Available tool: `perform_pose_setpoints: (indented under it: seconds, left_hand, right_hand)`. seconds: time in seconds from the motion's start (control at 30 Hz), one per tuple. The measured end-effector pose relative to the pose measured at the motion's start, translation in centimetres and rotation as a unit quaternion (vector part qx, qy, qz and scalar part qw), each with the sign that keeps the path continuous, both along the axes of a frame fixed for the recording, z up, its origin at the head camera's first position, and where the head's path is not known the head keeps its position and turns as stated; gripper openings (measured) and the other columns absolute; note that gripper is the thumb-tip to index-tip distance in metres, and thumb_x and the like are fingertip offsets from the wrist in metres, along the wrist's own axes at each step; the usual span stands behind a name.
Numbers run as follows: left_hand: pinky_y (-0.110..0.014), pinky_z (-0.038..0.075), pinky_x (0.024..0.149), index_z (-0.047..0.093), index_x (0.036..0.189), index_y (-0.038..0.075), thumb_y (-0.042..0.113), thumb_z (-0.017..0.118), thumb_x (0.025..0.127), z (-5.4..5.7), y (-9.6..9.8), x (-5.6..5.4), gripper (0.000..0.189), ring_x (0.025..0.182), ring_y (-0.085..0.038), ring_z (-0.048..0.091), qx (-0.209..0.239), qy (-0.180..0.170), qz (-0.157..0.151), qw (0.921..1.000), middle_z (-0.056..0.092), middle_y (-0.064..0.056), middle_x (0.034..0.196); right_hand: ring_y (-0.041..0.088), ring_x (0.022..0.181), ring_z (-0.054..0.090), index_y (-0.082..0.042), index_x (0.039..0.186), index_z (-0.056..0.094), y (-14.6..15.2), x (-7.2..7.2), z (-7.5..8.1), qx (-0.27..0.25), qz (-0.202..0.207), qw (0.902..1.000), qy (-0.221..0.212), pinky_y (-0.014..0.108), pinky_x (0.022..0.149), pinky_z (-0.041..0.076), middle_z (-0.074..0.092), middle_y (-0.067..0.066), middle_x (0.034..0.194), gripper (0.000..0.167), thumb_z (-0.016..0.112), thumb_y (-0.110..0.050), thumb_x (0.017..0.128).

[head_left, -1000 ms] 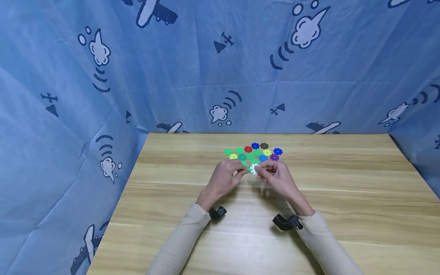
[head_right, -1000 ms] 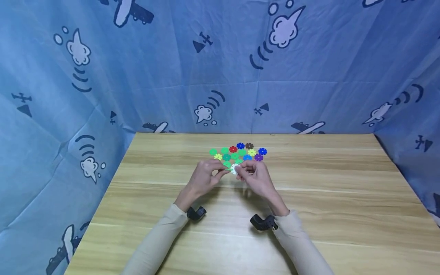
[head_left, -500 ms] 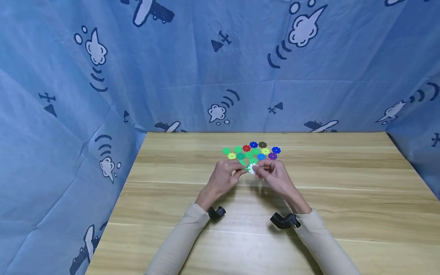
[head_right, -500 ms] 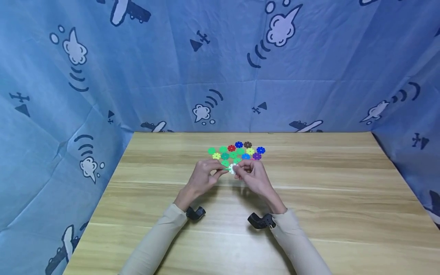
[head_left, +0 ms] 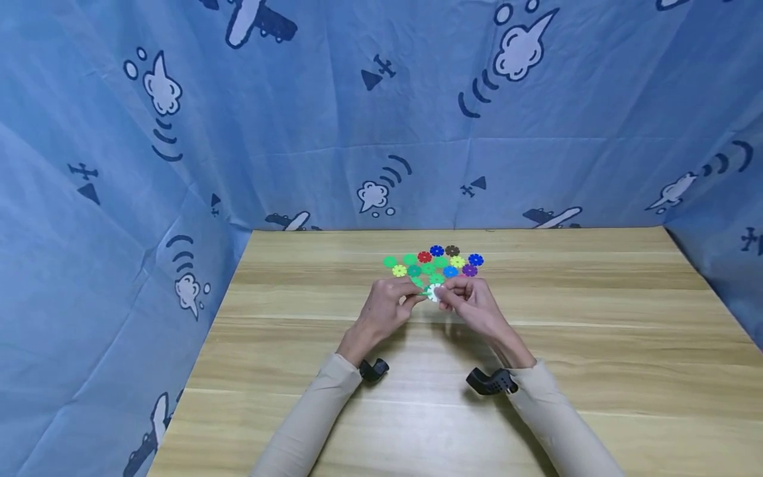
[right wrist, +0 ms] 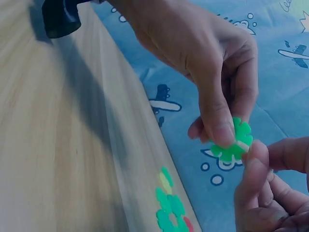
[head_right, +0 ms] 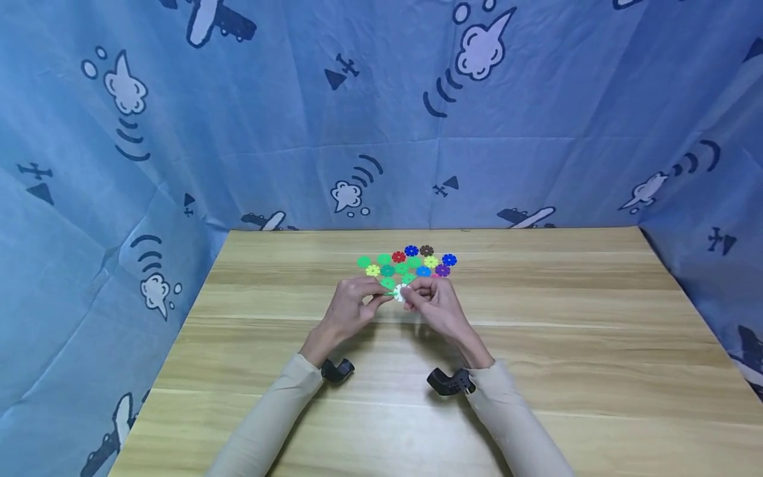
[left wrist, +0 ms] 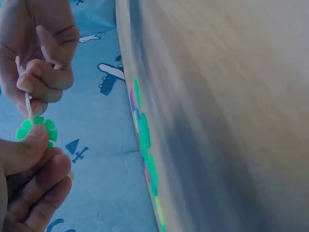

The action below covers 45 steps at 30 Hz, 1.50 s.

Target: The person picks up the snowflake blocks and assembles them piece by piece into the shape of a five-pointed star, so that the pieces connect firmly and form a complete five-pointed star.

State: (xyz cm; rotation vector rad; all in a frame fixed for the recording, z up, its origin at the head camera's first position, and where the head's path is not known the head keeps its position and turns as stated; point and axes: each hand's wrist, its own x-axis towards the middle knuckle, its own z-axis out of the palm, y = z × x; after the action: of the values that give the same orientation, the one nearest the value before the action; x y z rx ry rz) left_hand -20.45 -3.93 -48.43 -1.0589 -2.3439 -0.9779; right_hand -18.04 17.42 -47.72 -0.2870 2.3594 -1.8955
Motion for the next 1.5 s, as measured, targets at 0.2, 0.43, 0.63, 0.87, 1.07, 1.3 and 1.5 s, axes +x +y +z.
perform_pose_setpoints:
  seconds: [0.2, 0.43, 0.63, 0.87, 1.07, 1.3, 1.5]
  left_hand:
    - [-0.017, 0.054, 0.065, 0.082, 0.091, 0.009, 0.015, 0.079, 0.094, 0.8, 0.0, 0.0, 0.007, 0.070, -0.010, 0.069, -0.012, -0.017, 0.020, 0.9996, 0.077, 0.000, 0.082]
    - [-0.019, 0.059, 0.071, 0.081, 0.095, 0.004, 0.013, 0.078, 0.094, 1.1, -0.6, -0.2, 0.010, 0.075, -0.012, 0.071, 0.051, -0.163, 0.061, 0.9834, 0.079, -0.007, 0.088]
    - [-0.021, 0.059, 0.065, 0.080, 0.096, 0.003, 0.016, 0.079, 0.094, 1.6, -1.0, -0.3, 0.013, 0.068, -0.012, 0.068, 0.130, -0.251, 0.058, 0.9573, 0.078, -0.012, 0.082]
    - [-0.020, 0.055, 0.062, 0.079, 0.099, 0.000, 0.021, 0.076, 0.097, 1.7, -1.3, -0.3, 0.022, 0.073, -0.028, 0.073, 0.162, -0.300, 0.045, 0.9389, 0.077, -0.025, 0.086]
    - [-0.020, 0.054, 0.062, 0.078, 0.101, -0.001, 0.021, 0.075, 0.097, 1.7, -1.5, -0.5, 0.022, 0.080, -0.044, 0.074, 0.178, -0.313, 0.049, 0.9316, 0.075, -0.029, 0.088]
    - [-0.020, 0.055, 0.062, 0.078, 0.100, 0.001, 0.022, 0.075, 0.097, 1.4, -1.4, -0.6, 0.022, 0.077, -0.039, 0.075, 0.171, -0.305, 0.058, 0.9350, 0.076, -0.028, 0.087]
    - [-0.019, 0.054, 0.061, 0.078, 0.099, 0.001, 0.022, 0.076, 0.096, 1.2, -1.3, -0.6, 0.021, 0.075, -0.035, 0.074, 0.172, -0.303, 0.058, 0.9356, 0.076, -0.027, 0.086]
  right_hand:
    - [0.030, 0.074, 0.067, 0.001, 0.104, 0.076, 1.4, -0.3, 1.3, 0.055, -0.009, 0.9982, -0.021, 0.029, 0.059, 0.049, 0.073, 0.001, 0.079, 0.036, 0.069, -0.035, 0.102]
    - [0.030, 0.071, 0.065, -0.001, 0.110, 0.075, 3.3, -1.0, 1.1, 0.125, -0.095, 0.9875, 0.013, 0.025, 0.052, 0.045, 0.072, 0.011, 0.087, 0.042, 0.066, -0.041, 0.103]
    - [0.020, 0.076, 0.064, 0.000, 0.109, 0.077, 3.3, -2.0, -0.9, 0.239, -0.110, 0.9626, 0.066, 0.021, 0.060, 0.051, 0.075, 0.017, 0.093, 0.023, 0.072, -0.021, 0.100]
    - [0.020, 0.077, 0.064, 0.000, 0.114, 0.075, 2.7, -2.7, -2.8, 0.297, -0.097, 0.9486, 0.049, 0.025, 0.065, 0.047, 0.070, 0.010, 0.086, 0.030, 0.081, -0.019, 0.092]
    - [0.021, 0.082, 0.064, -0.001, 0.113, 0.073, 2.8, -2.9, -3.1, 0.296, -0.100, 0.9493, 0.032, 0.026, 0.072, 0.048, 0.071, 0.011, 0.093, 0.032, 0.082, -0.021, 0.091]
    - [0.019, 0.077, 0.055, -0.003, 0.099, 0.065, 3.1, -3.1, -2.9, 0.280, -0.093, 0.9550, 0.025, 0.022, 0.067, 0.044, 0.062, 0.007, 0.085, 0.028, 0.086, -0.017, 0.087]
    - [0.017, 0.071, 0.056, -0.003, 0.093, 0.063, 3.6, -2.9, -2.5, 0.267, -0.063, 0.9616, -0.002, 0.022, 0.061, 0.047, 0.062, 0.007, 0.082, 0.024, 0.081, -0.018, 0.091]
